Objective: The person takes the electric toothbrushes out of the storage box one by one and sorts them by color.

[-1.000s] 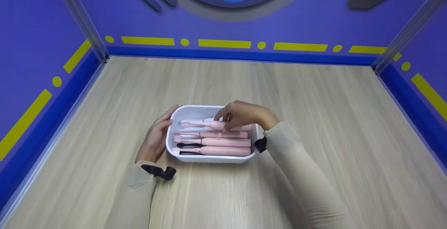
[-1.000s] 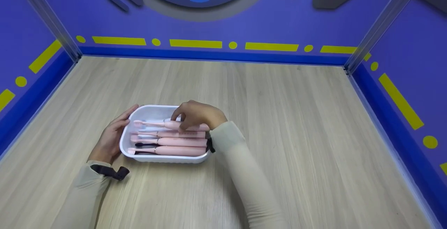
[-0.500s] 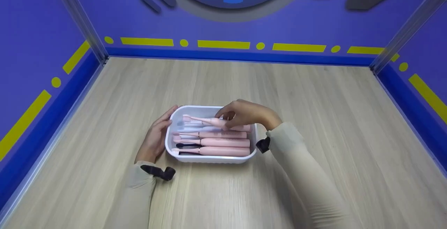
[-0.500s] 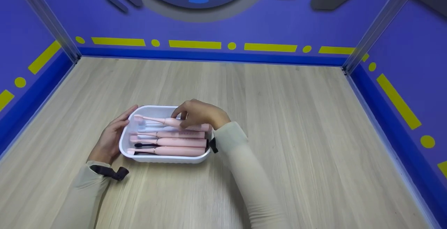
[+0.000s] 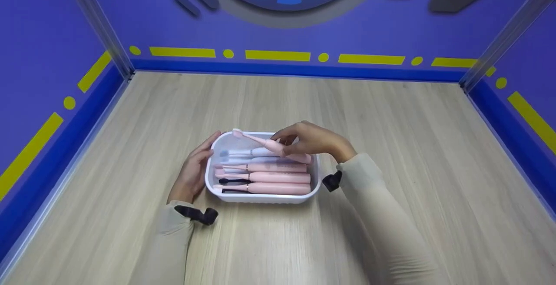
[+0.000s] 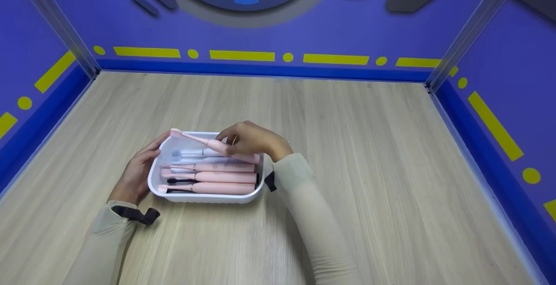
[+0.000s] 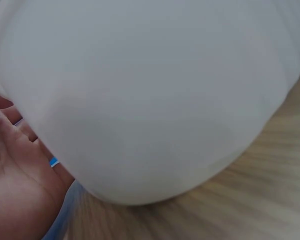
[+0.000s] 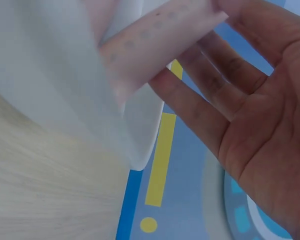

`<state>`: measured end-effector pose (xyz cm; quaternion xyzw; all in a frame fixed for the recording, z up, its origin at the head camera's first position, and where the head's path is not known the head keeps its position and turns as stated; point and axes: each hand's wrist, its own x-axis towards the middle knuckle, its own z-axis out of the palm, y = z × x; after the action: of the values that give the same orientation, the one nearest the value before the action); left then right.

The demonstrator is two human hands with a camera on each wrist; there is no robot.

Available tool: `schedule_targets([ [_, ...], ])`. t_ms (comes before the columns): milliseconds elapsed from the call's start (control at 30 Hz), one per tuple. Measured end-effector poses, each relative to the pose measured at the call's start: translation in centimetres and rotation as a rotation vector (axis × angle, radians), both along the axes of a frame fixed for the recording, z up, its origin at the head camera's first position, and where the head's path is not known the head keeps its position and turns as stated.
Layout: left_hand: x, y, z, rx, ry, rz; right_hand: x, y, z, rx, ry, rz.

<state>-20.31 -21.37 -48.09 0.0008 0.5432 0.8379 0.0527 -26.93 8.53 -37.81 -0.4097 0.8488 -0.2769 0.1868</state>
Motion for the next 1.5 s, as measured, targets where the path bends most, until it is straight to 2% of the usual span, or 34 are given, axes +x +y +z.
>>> schedule_targets([
  [333,0.1,0.0,-0.1,0.009,0.003,0.0,-0.3,0.9,-0.8,-0.141,-0.042,-0.024],
  [633,0.2,0.0,0.0,0.009,-0.002,-0.006,-0.2,1.5,-1.0,-0.153,-0.073,-0.122],
  [933,0.2,0.1,-0.2,0.009,-0.001,-0.003,-0.3,2.5,-1.5,-0.236,-0.1,-0.111],
  [1500,0.1,-0.1,0.1,-0.036,-0.009,-0.007,-0.4,4.1,-1.5,-0.395,-0.045,-0.192],
])
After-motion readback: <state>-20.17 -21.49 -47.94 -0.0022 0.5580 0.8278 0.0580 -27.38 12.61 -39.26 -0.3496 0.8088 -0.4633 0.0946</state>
